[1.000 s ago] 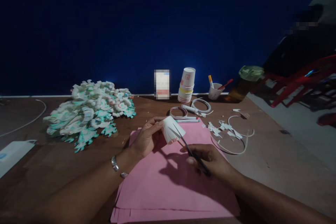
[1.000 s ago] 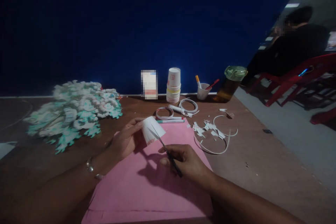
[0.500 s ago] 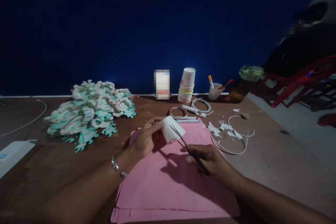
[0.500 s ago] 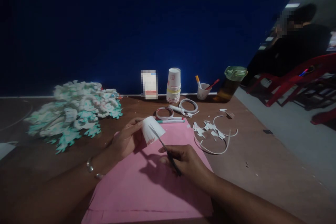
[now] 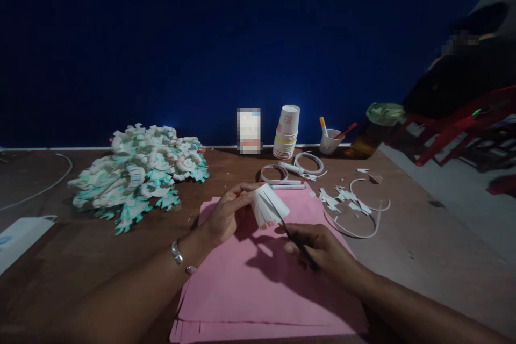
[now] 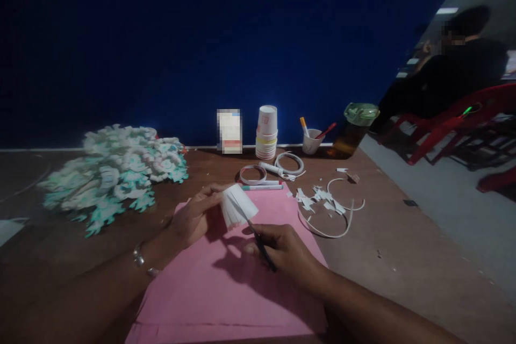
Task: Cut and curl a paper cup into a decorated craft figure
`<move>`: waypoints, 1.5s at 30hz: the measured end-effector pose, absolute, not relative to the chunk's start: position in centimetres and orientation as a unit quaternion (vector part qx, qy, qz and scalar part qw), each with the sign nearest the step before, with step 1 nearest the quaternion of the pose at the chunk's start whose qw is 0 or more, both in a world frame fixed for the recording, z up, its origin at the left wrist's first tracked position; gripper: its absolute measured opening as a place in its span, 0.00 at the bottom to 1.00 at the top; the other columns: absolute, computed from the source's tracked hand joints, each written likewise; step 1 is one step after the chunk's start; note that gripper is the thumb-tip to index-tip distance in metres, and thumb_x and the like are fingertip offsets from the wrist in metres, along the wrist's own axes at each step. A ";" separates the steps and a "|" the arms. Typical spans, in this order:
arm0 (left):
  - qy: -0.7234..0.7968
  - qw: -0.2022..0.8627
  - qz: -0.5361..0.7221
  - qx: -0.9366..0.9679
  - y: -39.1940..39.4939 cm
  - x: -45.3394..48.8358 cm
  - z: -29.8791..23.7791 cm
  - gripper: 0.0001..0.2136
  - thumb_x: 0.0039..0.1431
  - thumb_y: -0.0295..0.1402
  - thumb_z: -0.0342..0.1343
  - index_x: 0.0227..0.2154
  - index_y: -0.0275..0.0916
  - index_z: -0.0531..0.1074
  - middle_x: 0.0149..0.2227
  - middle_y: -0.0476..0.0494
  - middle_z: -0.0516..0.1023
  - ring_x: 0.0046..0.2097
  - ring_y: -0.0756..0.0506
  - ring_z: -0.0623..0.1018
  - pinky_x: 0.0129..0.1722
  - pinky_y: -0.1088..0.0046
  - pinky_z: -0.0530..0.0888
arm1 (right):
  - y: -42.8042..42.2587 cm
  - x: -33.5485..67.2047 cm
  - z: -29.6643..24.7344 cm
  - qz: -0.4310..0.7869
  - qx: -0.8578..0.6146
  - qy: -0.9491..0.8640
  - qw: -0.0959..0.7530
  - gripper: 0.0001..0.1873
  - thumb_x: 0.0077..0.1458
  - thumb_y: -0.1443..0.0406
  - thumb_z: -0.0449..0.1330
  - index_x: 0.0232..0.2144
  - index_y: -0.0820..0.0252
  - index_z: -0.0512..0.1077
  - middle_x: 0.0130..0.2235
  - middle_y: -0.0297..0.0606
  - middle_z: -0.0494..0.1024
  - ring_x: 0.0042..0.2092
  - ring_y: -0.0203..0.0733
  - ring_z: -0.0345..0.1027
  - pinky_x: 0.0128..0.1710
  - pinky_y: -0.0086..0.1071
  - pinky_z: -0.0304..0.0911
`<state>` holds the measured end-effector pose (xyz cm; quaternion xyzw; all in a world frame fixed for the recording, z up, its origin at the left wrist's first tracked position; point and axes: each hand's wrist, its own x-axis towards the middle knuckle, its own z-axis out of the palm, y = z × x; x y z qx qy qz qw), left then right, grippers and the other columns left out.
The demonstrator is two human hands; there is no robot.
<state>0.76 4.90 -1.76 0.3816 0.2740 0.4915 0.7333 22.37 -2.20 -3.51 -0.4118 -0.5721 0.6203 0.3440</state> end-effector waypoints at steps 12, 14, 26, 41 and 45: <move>0.274 0.728 0.489 0.395 5.0 0.7 -1.8 0.07 0.50 0.32 0.70 0.31 0.39 0.79 0.40 0.45 0.82 0.40 0.47 0.79 0.44 0.71 0.73 | -2.3 22.1 -2.9 0.623 -0.418 -0.564 0.346 0.27 0.54 0.49 0.67 0.47 0.65 0.78 0.22 0.26 0.61 0.22 0.29 0.51 0.21 0.24 0.52; 0.272 0.726 0.490 0.399 5.0 0.7 -1.9 0.07 0.50 0.32 0.71 0.32 0.39 0.79 0.42 0.45 0.82 0.42 0.46 0.79 0.45 0.71 0.73 | -2.3 22.1 -2.9 0.620 -0.414 -0.568 0.348 0.27 0.54 0.49 0.66 0.47 0.64 0.78 0.21 0.26 0.60 0.22 0.28 0.50 0.21 0.24 0.51; 0.305 0.702 0.498 0.408 4.6 0.9 -1.7 0.09 0.49 0.33 0.71 0.30 0.38 0.77 0.45 0.43 0.81 0.42 0.46 0.78 0.43 0.71 0.73 | -2.5 22.1 -2.3 0.590 -0.446 -0.585 0.334 0.28 0.52 0.48 0.67 0.44 0.67 0.79 0.19 0.25 0.59 0.22 0.29 0.50 0.20 0.24 0.51; 0.287 0.725 0.517 0.352 5.5 0.6 -1.6 0.13 0.54 0.33 0.65 0.42 0.37 0.75 0.42 0.41 0.80 0.44 0.43 0.79 0.44 0.68 0.75 | -2.0 22.2 -3.0 0.656 -0.439 -0.520 0.326 0.33 0.43 0.46 0.72 0.44 0.65 0.78 0.20 0.27 0.66 0.21 0.30 0.57 0.20 0.25 0.57; 0.279 0.728 0.511 0.362 5.4 0.6 -1.6 0.13 0.55 0.33 0.64 0.44 0.37 0.75 0.47 0.39 0.80 0.45 0.43 0.78 0.42 0.70 0.75 | -2.0 22.2 -2.8 0.654 -0.439 -0.520 0.330 0.33 0.43 0.46 0.72 0.44 0.65 0.78 0.20 0.26 0.64 0.21 0.30 0.57 0.21 0.25 0.58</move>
